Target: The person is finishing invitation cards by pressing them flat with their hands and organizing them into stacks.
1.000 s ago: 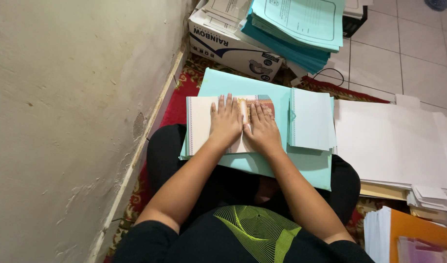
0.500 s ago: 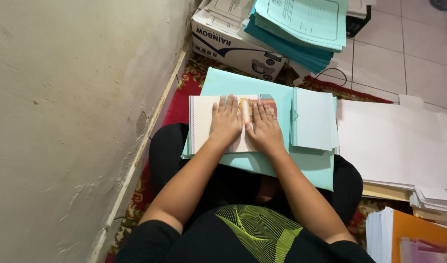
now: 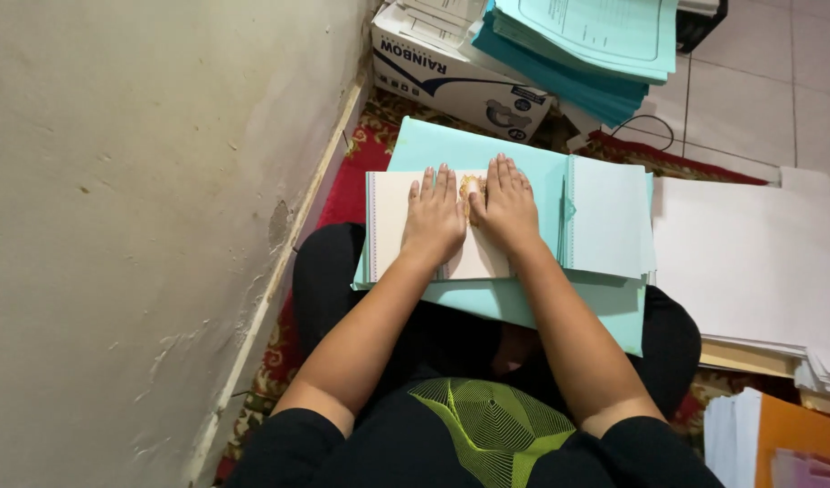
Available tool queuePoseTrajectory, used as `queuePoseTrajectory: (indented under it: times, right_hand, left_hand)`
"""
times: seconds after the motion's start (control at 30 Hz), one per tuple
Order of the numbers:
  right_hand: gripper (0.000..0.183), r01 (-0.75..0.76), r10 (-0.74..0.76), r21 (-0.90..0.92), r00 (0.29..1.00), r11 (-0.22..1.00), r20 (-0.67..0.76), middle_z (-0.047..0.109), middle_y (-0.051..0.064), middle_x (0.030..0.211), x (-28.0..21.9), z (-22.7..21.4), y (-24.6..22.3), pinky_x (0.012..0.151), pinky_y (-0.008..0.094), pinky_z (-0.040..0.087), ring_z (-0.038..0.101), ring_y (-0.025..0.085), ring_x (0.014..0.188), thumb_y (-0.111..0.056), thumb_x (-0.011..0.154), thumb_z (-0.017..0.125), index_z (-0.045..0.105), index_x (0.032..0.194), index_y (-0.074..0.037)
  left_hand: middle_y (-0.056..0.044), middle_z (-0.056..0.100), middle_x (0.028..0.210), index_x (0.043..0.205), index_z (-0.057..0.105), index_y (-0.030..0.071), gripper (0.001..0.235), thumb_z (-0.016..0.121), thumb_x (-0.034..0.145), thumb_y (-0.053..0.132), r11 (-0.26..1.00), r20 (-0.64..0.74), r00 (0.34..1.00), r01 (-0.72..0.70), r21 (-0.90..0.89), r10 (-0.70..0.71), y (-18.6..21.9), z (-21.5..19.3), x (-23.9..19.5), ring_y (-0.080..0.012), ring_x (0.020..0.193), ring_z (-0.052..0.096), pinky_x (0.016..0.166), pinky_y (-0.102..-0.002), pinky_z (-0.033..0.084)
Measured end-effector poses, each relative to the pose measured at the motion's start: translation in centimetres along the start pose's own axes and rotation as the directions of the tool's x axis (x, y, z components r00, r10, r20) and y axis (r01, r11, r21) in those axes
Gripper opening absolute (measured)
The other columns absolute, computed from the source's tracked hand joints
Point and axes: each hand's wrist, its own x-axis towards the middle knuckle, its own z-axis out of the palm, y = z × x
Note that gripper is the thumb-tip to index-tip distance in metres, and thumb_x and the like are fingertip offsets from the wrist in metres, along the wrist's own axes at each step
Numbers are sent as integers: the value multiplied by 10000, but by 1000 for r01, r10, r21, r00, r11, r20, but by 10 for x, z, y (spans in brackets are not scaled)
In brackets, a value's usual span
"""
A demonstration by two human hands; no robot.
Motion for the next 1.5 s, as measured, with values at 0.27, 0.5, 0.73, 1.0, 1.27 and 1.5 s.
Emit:
queuePoseTrajectory:
  times: [0.27, 0.5, 0.73, 1.0, 1.27, 1.5]
  right_hand:
    - [773, 81, -83, -40, 995, 996, -54, 323, 201, 1648, -70, 4, 2, 1265, 439, 118, 260, 323, 1540, -531, 1012, 411, 362, 1569, 4]
    - [779, 88, -91, -44, 994, 995, -65, 289, 168, 1669, -82, -1, -1, 1255, 438, 150, 258, 303, 1541, -534, 987, 418, 353, 1576, -28]
    - [778, 88, -95, -62, 989, 994, -116, 330, 161, 1654, -83, 9, 2, 1248, 442, 174, 290, 296, 1529, -516, 961, 469, 382, 1565, -33]
    - [796, 76, -79, -27, 991, 997, -109, 308, 139, 1668, -82, 12, 4, 1246, 447, 187, 305, 299, 1523, -516, 949, 456, 346, 1588, -54]
    - [740, 90, -91, -17, 976, 996, -196, 365, 124, 1644, -86, 0, -2, 1220, 434, 257, 397, 301, 1472, -439, 928, 536, 423, 1558, -68]
    - [479, 62, 3, 336, 982, 940, -189, 521, -13, 1533, -98, 1, 18, 1189, 339, 342, 467, 191, 1430, -362, 956, 626, 622, 1402, -187]
  left_hand:
    - [-233, 356, 1615, 1530, 401, -26, 593, 328, 1037, 295, 1000, 26, 1000, 9, -3, -9, 0, -4, 3, -406, 1528, 266, 1216, -569, 145]
    - [-252, 337, 1618, 1525, 408, -30, 579, 312, 1059, 300, 999, 52, 998, -32, 14, 32, 7, -7, -19, -424, 1535, 227, 1207, -575, 166]
    - [-242, 441, 1558, 1499, 466, -13, 600, 481, 997, 314, 962, -125, 954, -272, 36, 274, 13, 29, -91, -419, 1475, 356, 1173, -555, 228]
    - [-212, 433, 1571, 1536, 438, 74, 607, 406, 1043, 425, 988, 72, 986, -154, 17, 153, 0, 18, -45, -413, 1481, 351, 1140, -643, 260]
    - [-243, 381, 1590, 1516, 432, 24, 706, 471, 965, 462, 997, -22, 1000, 20, 76, -18, 15, 11, -9, -411, 1494, 312, 1158, -617, 220]
    - [-231, 377, 1603, 1510, 456, 24, 627, 467, 989, 375, 998, 27, 998, 54, -26, -54, 25, -15, -13, -392, 1519, 290, 1199, -583, 187]
